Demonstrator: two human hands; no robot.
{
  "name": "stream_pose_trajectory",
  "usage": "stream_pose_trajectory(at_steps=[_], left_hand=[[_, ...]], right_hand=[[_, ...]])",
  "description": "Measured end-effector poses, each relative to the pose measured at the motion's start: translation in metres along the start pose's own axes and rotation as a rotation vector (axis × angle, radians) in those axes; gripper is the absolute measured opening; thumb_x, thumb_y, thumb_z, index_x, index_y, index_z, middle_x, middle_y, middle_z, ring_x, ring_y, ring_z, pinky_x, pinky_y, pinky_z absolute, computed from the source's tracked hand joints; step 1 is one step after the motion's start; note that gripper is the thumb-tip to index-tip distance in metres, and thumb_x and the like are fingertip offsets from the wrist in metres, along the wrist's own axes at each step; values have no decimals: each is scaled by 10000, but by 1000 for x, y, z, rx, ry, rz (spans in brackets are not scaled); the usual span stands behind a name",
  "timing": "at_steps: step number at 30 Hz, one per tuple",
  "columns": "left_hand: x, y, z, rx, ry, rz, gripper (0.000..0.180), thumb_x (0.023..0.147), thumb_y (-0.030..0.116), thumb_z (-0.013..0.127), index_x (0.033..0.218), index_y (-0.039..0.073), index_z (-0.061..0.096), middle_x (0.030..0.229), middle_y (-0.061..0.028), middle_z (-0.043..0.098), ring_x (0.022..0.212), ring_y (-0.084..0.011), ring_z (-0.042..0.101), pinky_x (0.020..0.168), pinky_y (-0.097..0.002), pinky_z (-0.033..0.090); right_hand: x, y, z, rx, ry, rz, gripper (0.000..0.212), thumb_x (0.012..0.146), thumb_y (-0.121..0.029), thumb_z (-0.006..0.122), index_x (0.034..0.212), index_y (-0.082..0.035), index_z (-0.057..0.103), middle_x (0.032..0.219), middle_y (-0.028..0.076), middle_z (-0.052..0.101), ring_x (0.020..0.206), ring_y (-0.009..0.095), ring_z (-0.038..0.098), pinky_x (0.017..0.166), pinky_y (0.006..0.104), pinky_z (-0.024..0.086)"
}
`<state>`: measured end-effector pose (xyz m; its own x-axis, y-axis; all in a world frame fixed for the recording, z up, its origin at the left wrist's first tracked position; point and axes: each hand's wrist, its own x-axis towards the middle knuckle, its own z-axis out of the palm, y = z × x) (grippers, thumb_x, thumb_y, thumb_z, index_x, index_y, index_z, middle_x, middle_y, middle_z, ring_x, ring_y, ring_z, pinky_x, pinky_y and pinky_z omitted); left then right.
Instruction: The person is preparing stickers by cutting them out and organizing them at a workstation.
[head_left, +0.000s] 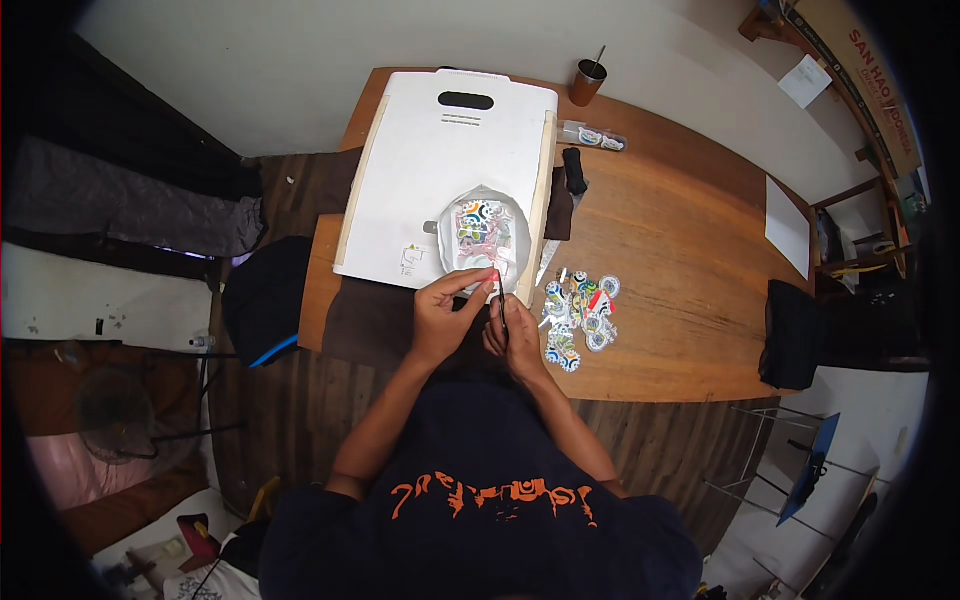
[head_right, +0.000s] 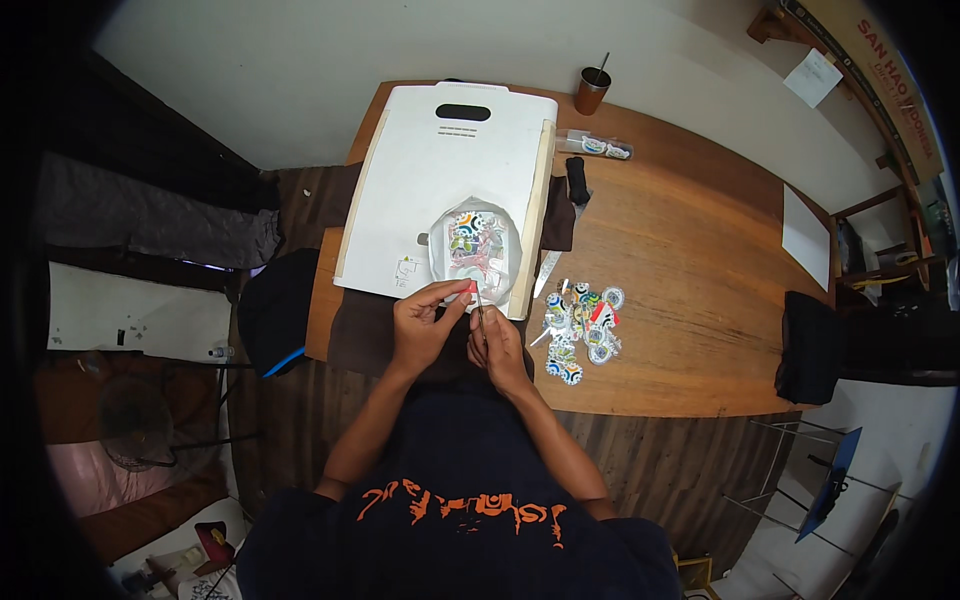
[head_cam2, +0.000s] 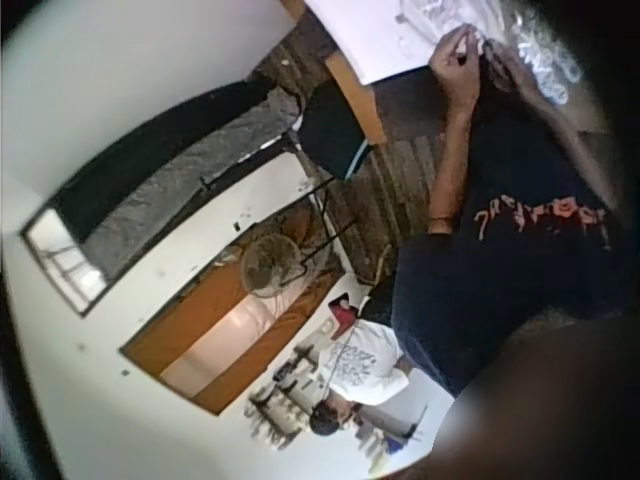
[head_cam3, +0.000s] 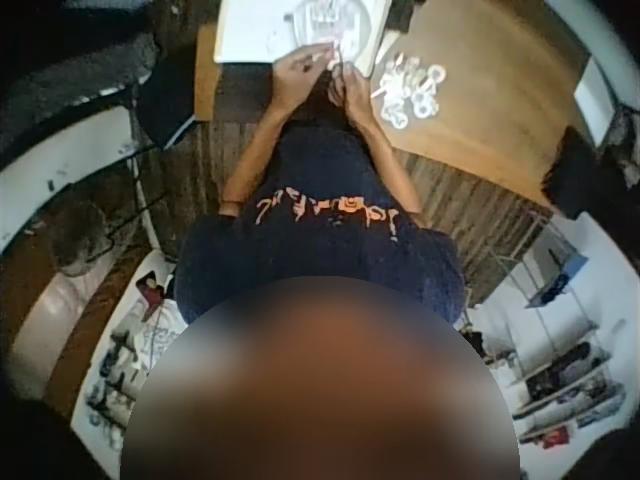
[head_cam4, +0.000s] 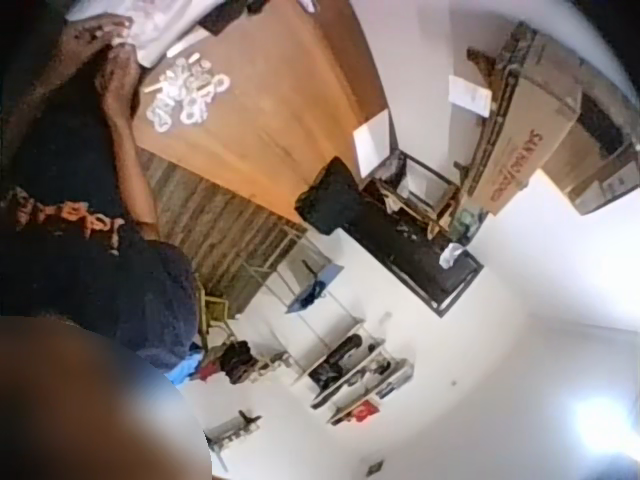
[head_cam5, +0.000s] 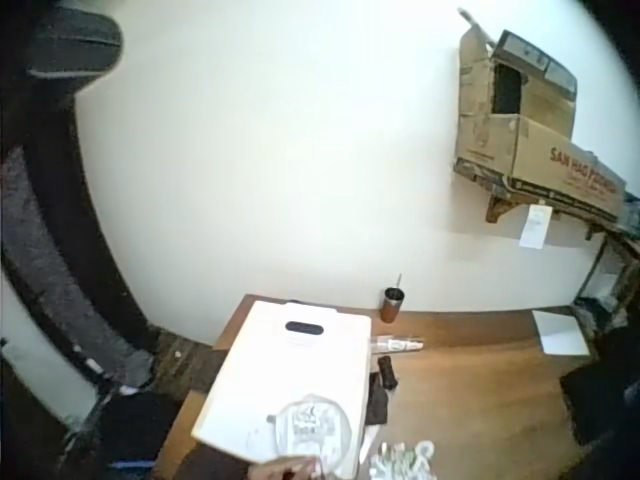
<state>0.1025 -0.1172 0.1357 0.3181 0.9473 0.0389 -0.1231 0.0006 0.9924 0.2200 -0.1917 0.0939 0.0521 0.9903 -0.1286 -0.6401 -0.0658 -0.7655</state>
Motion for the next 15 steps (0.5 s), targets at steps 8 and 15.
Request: stream_pose_trajectory(at_steps=[8,15], left_hand=[[-1,-1,0,11,3,12,245,880,-71,686,1123,-56,707,1123,-168,704,1028,-179,670,921,-279,527],[-1,0,0,21,2,11,240,880,-76,683,1117,-55,710,1114,-165,709,1019,-174,673,917,-280,532]], right_hand=[[0,-3,3,14,29,23,375,1098,-381,332,958,-67,481,524,-52,292,401,61,248,415,231,249],[-2,-2,2,-18,31,20,375,1098,-383,334,956,-67,478,527,-56,290,403,56,247,417,228,255]])
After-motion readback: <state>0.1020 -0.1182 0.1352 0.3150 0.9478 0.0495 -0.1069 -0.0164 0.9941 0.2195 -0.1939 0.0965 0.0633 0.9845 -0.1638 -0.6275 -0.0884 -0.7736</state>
